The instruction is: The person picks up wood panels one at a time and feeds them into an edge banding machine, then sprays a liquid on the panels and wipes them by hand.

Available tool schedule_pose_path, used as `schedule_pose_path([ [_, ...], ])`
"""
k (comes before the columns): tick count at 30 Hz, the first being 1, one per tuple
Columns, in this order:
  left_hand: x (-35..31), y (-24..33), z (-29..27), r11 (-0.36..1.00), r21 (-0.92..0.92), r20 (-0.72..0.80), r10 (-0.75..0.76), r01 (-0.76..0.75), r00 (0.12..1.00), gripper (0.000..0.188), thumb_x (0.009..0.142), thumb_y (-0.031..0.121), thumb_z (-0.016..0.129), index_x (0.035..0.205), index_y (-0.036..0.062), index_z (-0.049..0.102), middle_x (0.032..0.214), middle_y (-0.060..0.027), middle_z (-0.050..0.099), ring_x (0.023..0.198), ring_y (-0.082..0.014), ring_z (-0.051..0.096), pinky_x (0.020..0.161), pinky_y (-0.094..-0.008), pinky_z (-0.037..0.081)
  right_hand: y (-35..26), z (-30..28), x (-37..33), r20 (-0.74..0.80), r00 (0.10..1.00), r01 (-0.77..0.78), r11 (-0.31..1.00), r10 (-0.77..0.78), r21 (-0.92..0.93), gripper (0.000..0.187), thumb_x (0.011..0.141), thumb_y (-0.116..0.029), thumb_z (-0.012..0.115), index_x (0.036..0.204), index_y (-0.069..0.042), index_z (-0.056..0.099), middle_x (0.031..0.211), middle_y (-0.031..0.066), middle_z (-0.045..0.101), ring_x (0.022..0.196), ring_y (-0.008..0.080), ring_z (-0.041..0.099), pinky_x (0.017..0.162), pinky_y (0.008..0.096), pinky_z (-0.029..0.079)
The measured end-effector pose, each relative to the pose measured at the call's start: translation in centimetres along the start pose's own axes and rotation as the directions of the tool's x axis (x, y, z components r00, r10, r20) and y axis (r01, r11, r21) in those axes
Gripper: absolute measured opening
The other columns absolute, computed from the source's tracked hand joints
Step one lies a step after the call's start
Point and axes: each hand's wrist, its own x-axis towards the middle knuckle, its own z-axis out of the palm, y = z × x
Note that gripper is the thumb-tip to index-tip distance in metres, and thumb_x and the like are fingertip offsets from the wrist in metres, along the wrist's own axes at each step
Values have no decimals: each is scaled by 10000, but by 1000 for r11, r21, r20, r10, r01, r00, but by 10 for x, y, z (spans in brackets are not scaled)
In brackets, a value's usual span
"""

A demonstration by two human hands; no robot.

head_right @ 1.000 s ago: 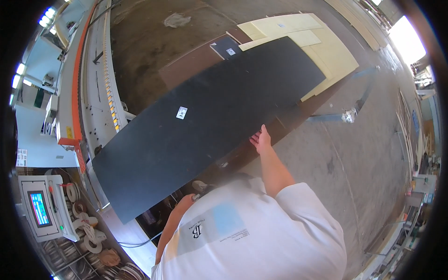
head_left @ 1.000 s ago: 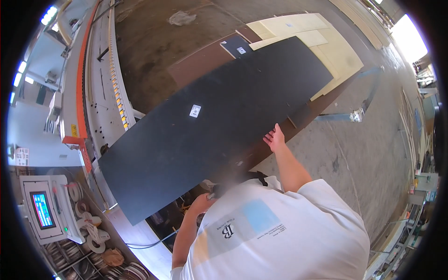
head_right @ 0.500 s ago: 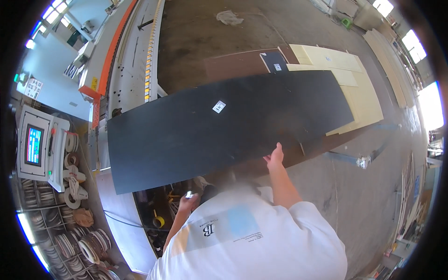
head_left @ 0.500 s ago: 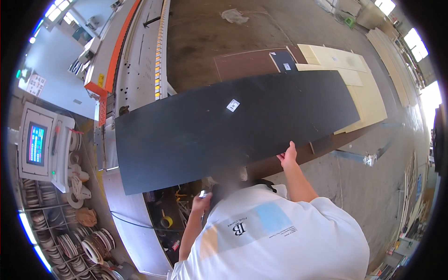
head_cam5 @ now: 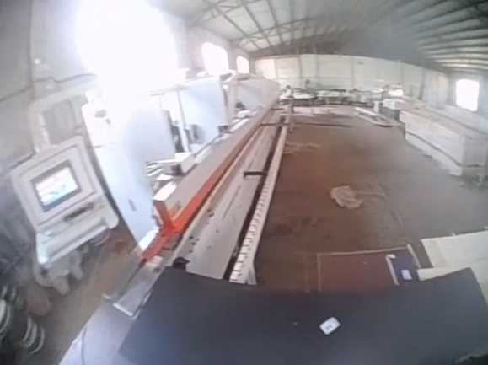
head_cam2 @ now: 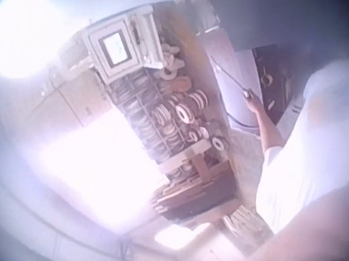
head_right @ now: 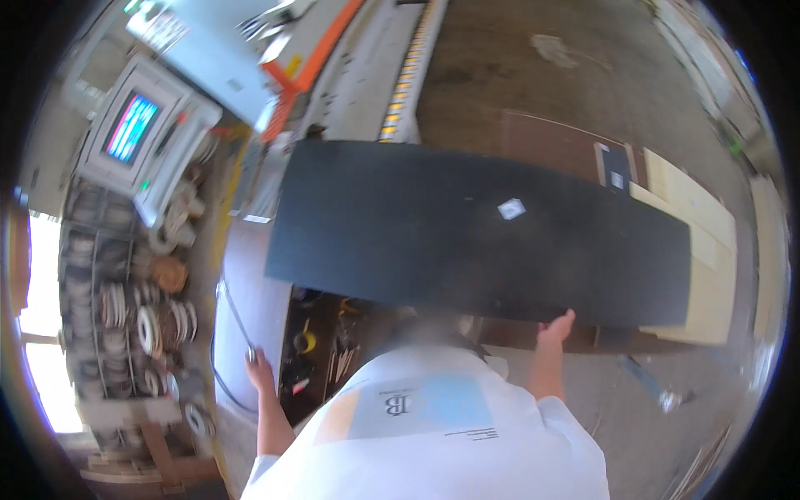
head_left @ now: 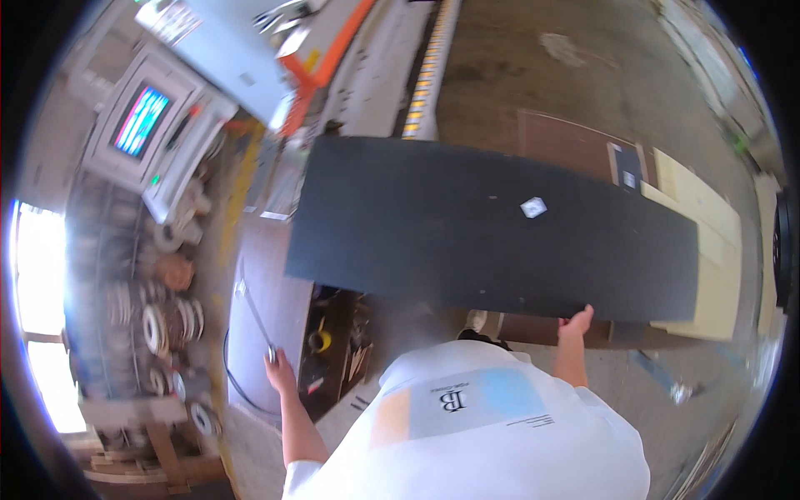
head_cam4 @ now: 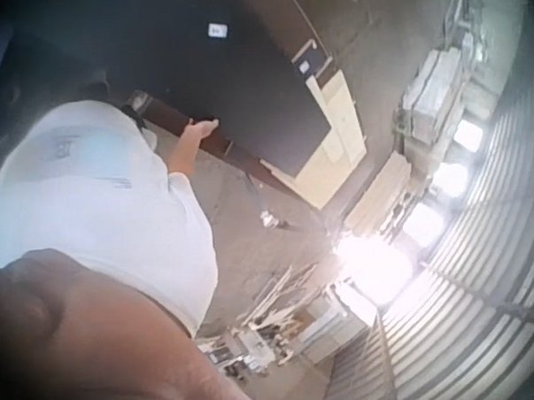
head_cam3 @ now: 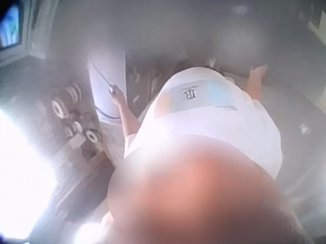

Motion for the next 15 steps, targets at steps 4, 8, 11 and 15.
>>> schedule_pose_path([
  [4,79,87,-39,851,404,7,365,-336,931,328,923,355,720,1134,107,685,994,-141,696,1002,-385,630,891,-517,477,-4,9,-19,-53,999,11,998,-14,-55,592,920,-612,575,1293,-152,597,1126,48,632,835,189,578,619,291,519],
  [8,160,182,-63,668,565,-197,679,-485,707,194,875,265,732,1048,181,710,1071,-47,643,1107,-324,562,947,-484,444,-2,3,-8,12,1000,26,993,-24,-119,624,916,-659,552,1295,-165,592,1131,37,633,829,196,580,622,285,515],
  [11,244,215,-62,782,441,-308,593,-441,744,172,896,276,716,1005,145,693,1078,-70,629,1041,-333,609,859,-483,491,1,-4,1,133,991,-7,994,22,-109,645,923,-638,572,1372,-175,553,1258,54,622,995,243,586,737,383,497],
  [15,355,232,-59,910,224,-525,415,-350,743,278,898,365,718,999,108,685,1079,-107,646,982,-364,655,805,-495,518,14,-10,-13,174,985,22,973,19,-229,656,914,-639,599,1380,-181,535,1276,54,604,1029,242,567,792,425,482],
])
